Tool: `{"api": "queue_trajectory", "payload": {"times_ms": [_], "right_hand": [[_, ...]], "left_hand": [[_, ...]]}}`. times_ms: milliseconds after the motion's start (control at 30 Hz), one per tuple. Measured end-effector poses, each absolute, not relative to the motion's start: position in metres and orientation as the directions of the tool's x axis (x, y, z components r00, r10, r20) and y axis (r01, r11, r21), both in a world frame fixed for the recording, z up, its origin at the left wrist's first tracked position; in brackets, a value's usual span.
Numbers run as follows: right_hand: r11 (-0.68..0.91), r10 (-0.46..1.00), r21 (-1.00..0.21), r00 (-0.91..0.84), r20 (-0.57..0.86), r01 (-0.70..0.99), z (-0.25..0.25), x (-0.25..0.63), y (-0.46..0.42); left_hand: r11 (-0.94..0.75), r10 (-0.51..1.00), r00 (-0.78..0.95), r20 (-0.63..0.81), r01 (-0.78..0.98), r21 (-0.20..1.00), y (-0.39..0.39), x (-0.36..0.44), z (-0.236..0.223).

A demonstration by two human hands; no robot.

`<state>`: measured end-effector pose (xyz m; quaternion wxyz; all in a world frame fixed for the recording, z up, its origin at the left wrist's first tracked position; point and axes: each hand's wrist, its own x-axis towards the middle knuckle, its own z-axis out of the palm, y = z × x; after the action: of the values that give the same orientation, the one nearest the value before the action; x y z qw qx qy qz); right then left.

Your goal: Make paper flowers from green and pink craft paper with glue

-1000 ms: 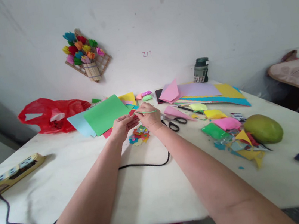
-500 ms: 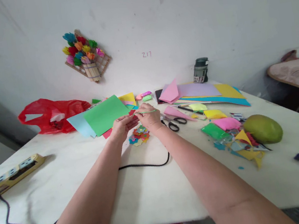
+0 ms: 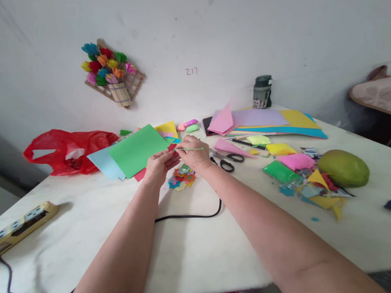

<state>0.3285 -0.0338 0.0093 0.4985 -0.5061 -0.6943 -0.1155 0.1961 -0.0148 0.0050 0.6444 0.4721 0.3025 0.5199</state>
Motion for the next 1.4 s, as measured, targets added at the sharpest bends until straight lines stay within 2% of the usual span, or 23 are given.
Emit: {"api": "queue_trajectory", "payload": {"times_ms": [1400], "right_hand": [[0.436,0.624,-0.3,-0.045,0.78,0.848,0.0089,0.3309,-0.03]], "left_hand": [[-0.062,0.946,0.28,0.161,-0.329,0.942,-0.0135,0.1962,0.0047]]}}
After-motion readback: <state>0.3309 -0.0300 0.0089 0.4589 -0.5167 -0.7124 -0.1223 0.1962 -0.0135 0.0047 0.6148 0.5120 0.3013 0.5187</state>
